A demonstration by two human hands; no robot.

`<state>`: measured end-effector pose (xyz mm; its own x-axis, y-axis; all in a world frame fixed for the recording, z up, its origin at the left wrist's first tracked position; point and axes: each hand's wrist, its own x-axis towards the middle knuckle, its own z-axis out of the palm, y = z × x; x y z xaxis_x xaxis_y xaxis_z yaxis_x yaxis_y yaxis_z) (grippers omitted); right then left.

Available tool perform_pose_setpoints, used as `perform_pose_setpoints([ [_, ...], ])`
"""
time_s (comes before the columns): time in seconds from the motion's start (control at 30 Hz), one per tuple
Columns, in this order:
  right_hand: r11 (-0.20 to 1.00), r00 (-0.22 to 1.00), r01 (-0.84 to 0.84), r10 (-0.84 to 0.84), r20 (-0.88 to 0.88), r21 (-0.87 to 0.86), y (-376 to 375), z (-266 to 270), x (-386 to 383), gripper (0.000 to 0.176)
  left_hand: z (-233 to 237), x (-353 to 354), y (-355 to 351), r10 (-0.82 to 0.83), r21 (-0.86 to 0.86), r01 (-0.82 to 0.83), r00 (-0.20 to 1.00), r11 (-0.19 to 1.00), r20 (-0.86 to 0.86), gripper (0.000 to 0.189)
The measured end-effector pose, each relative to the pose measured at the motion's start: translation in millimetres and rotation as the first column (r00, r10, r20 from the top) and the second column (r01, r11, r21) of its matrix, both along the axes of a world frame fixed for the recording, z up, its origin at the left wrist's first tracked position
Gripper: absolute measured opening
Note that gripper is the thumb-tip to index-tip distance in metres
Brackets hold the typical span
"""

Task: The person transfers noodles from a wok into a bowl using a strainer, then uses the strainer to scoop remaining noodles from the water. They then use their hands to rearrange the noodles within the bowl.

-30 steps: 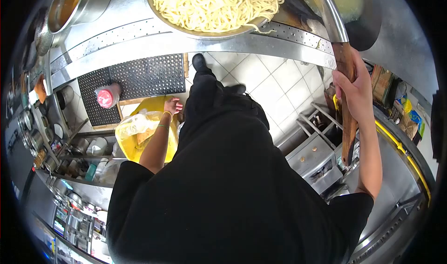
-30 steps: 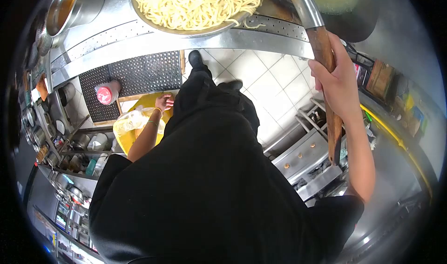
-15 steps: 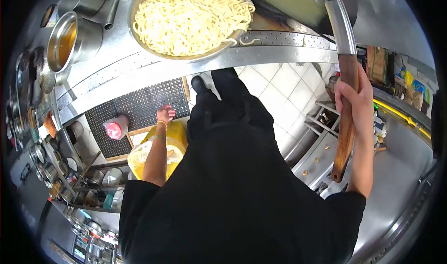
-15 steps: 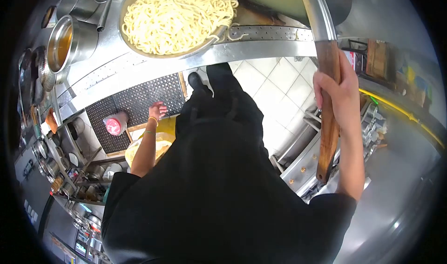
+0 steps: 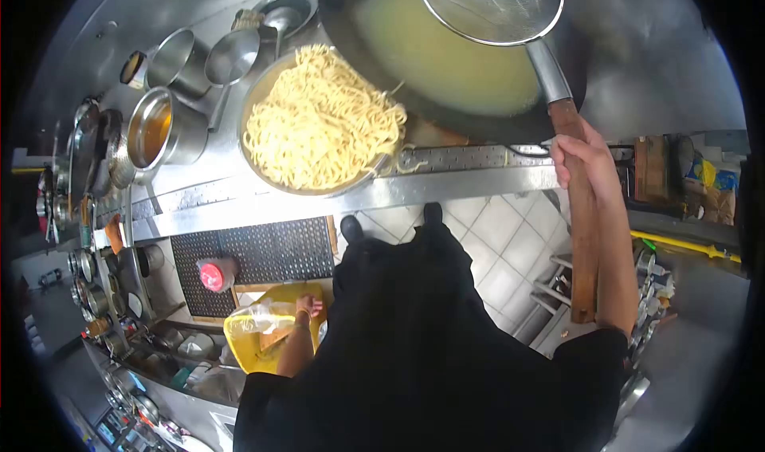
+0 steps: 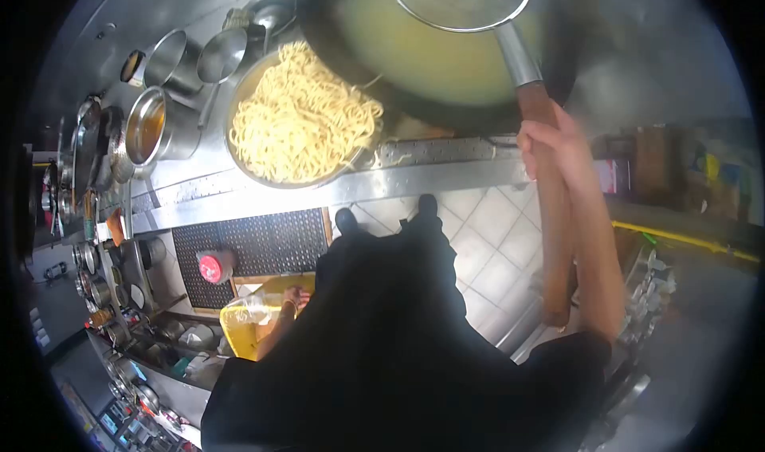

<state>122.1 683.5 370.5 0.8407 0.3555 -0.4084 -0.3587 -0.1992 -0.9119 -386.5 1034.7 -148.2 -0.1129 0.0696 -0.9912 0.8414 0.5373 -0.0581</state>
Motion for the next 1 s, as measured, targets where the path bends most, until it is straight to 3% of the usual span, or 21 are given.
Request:
perform_pose_setpoints([
  [0.03,1.000,1.000,-0.003,0.003,0.012,0.015,-16,-3,21,0.036,1,2,-10,-0.054,0.063,0.052,0.998,0.997,0.030,0.024],
  [0.1,0.991,0.994,-0.009,0.023,0.106,-0.133,-50,-10,71,0.034,26,31,-37,-0.030,0.174,0.012,0.995,0.985,0.099,0.024],
  [0.2,0.964,0.976,-0.004,0.061,0.208,-0.266,-102,-40,154,0.035,19,73,-78,0.051,0.270,-0.097,0.984,0.958,0.173,0.024],
  [0.23,0.936,0.965,0.024,0.070,0.253,-0.350,-117,-53,176,0.036,44,98,-94,0.072,0.266,-0.149,0.958,0.953,0.279,0.024],
  [0.27,0.944,0.970,0.017,0.064,0.234,-0.328,-128,-62,197,0.036,81,134,-120,0.081,0.258,-0.186,0.926,0.948,0.369,0.025],
  [0.3,0.935,0.976,0.012,0.067,0.210,-0.354,-139,-70,217,0.037,91,154,-139,0.076,0.259,-0.205,0.897,0.944,0.435,0.026],
  [0.37,0.923,0.978,0.005,0.075,0.193,-0.385,-164,-77,244,0.039,80,179,-169,-0.037,0.201,-0.097,0.818,0.975,0.574,0.023],
  [0.43,0.878,0.977,0.056,0.050,0.206,-0.475,-176,-85,275,0.035,74,201,-202,-0.365,0.455,0.026,0.640,0.890,0.676,0.023],
  [0.47,0.873,0.977,0.030,0.078,0.199,-0.487,-181,-86,288,0.031,75,208,-215,-0.358,0.469,0.001,0.647,0.883,0.673,0.023],
  [0.53,0.890,0.983,-0.010,0.092,0.160,-0.457,-179,-86,309,0.029,103,226,-230,-0.546,0.654,0.104,0.656,0.749,0.521,0.024],
  [0.57,0.894,0.990,-0.021,0.083,0.118,-0.448,-174,-87,314,0.028,107,219,-233,-0.536,0.662,0.091,0.673,0.744,0.510,0.024],
  [0.63,0.884,0.982,-0.078,0.148,0.118,-0.460,-157,-91,319,0.028,102,206,-238,-0.205,0.426,-0.124,0.735,0.896,0.646,0.023],
  [0.67,0.874,0.978,-0.124,0.189,0.093,-0.469,-147,-100,317,0.026,102,196,-236,-0.378,0.554,0.010,0.741,0.833,0.555,0.023],
  [0.7,0.860,0.971,-0.173,0.232,0.066,-0.480,-136,-110,314,0.025,138,204,-243,-0.265,0.484,0.012,0.849,0.875,0.457,0.024],
  [0.77,0.883,0.958,-0.281,0.278,-0.063,-0.376,-113,-121,302,0.019,123,174,-245,-0.023,0.357,-0.143,0.906,0.923,0.422,0.026],
  [0.83,0.878,0.908,-0.414,0.379,-0.180,-0.242,-97,-134,297,0.014,117,149,-249,0.008,0.371,-0.145,0.938,0.917,0.347,0.029],
  [1.0,0.849,0.835,-0.515,0.465,-0.296,-0.120,-56,-135,249,0.011,94,110,-252,0.033,0.381,-0.142,0.960,0.914,0.279,0.032],
])
